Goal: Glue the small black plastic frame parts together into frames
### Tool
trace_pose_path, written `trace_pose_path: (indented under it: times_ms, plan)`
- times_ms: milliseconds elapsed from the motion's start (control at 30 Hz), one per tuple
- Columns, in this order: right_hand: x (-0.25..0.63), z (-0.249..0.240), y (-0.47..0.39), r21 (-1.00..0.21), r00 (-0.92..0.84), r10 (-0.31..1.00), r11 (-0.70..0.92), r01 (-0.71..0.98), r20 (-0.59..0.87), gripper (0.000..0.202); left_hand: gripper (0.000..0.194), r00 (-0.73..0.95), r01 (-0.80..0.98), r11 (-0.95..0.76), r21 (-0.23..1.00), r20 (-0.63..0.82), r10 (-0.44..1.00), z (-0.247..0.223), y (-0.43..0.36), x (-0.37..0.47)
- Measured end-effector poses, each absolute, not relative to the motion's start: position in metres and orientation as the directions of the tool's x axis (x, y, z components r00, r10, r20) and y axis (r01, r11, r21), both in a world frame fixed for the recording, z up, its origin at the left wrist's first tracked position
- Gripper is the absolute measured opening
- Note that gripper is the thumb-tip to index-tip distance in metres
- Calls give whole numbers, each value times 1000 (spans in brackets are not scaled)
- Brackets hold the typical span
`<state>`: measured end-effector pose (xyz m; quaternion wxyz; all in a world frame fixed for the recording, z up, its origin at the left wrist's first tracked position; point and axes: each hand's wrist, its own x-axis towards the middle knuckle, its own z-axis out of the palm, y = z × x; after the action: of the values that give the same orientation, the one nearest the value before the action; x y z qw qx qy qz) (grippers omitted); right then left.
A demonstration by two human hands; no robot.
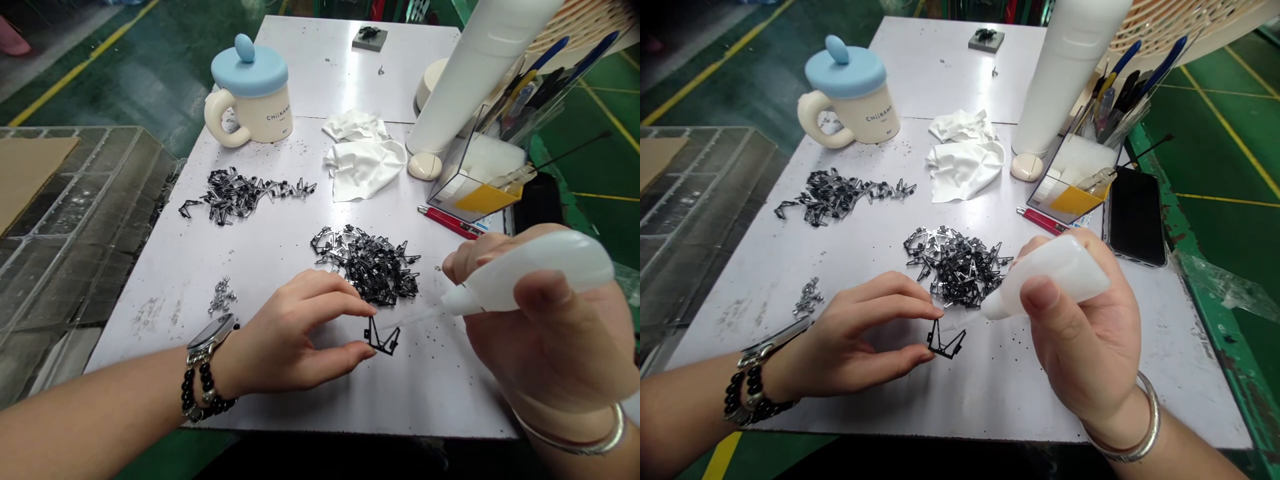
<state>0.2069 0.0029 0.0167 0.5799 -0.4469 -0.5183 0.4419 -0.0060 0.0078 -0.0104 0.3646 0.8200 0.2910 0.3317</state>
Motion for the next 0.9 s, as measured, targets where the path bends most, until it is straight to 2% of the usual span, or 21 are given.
trace_pose_path:
  times_ms: [433,733,900]
  plan:
    - [206,16,1,-985,85,987,147,-88,140,30,25,613,226,-568,791,337,715,-11,8,-6]
    - [207,15,2,-987,83,986,152,-59,147,31,25,608,228,-570,789,342,716,-10,7,-6]
    - [206,14,2,-973,83,981,188,-131,178,24,25,604,225,-579,784,354,714,-12,8,-5]
